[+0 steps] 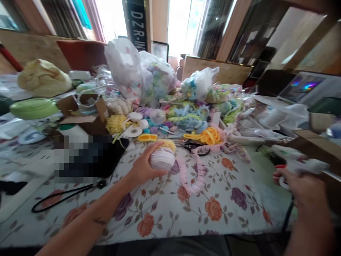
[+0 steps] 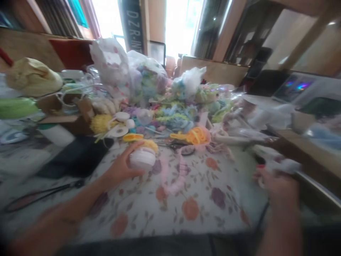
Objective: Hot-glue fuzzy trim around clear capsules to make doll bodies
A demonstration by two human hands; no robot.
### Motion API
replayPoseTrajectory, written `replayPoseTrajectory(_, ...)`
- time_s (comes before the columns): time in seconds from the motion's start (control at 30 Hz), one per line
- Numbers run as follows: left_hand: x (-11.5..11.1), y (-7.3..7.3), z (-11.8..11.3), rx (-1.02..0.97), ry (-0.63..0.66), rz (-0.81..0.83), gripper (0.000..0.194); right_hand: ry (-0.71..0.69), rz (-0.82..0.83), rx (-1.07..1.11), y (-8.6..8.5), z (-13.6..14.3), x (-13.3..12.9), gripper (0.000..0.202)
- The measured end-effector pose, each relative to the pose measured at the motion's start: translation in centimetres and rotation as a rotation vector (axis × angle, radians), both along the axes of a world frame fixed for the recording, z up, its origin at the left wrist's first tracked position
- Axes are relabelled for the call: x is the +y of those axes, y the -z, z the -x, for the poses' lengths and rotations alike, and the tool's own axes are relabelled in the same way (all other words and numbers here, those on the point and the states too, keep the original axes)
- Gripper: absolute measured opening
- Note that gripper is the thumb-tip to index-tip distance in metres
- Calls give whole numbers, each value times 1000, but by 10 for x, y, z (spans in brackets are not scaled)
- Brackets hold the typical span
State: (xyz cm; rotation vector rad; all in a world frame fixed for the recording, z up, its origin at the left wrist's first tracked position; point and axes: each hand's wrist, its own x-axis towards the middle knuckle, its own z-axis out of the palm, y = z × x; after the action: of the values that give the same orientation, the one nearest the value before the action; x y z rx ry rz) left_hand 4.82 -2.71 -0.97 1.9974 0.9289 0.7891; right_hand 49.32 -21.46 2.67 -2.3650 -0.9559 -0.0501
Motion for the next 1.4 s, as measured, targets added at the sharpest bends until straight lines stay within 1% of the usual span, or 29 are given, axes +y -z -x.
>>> replayPoseTrajectory(0.03,0,-2,0,29,3,-27,94,27,-208,149,-5,10,-1,27)
replayPoseTrajectory(0.1,0,-5,1,64,7,-77,93,-76,-356,330,-16,40,5,22)
replayPoseTrajectory(0.13,0,-6,2,73,9,-97,93,-209,-412,499,-21,59,11,20)
replayPoseTrajectory(0.17,0,-7,2,78,14,-114,92,-336,-424,662,-26,80,19,17)
replayPoseTrajectory(0.2,1,-8,3,79,18,-133,92,-449,-407,785,-29,102,29,13)
replayPoseTrajectory(0.27,4,-9,6,72,23,-174,91,-615,-273,950,-33,144,52,20)
replayPoseTrajectory(0.33,6,-9,8,65,22,-206,90,-720,-112,1070,-32,179,72,25)
replayPoseTrajectory(0.37,7,-9,9,66,20,-215,90,-759,-55,1118,-30,191,80,26)
replayPoseTrajectory(0.43,8,-9,10,73,19,-221,89,-799,13,1191,-23,206,91,27)
replayPoseTrajectory(0.5,9,-9,10,80,24,-227,88,-792,43,1224,-15,211,95,26)
replayPoseTrajectory(0.63,9,-11,11,145,31,-242,86,-760,97,1211,1,207,91,26)
replayPoseTrajectory(0.77,6,-14,12,242,31,-263,80,-727,57,1233,8,205,85,27)
replayPoseTrajectory(0.83,4,-16,11,267,42,-277,78,-725,53,1227,7,208,84,28)
replayPoseTrajectory(0.97,1,-17,9,315,42,-285,75,-756,114,1201,5,214,82,31)
replayPoseTrajectory(1.17,0,-16,7,290,51,-329,75,-738,126,1183,0,218,81,28)
replayPoseTrajectory(1.4,0,-16,7,280,48,-315,75,-779,139,1206,-8,220,82,27)
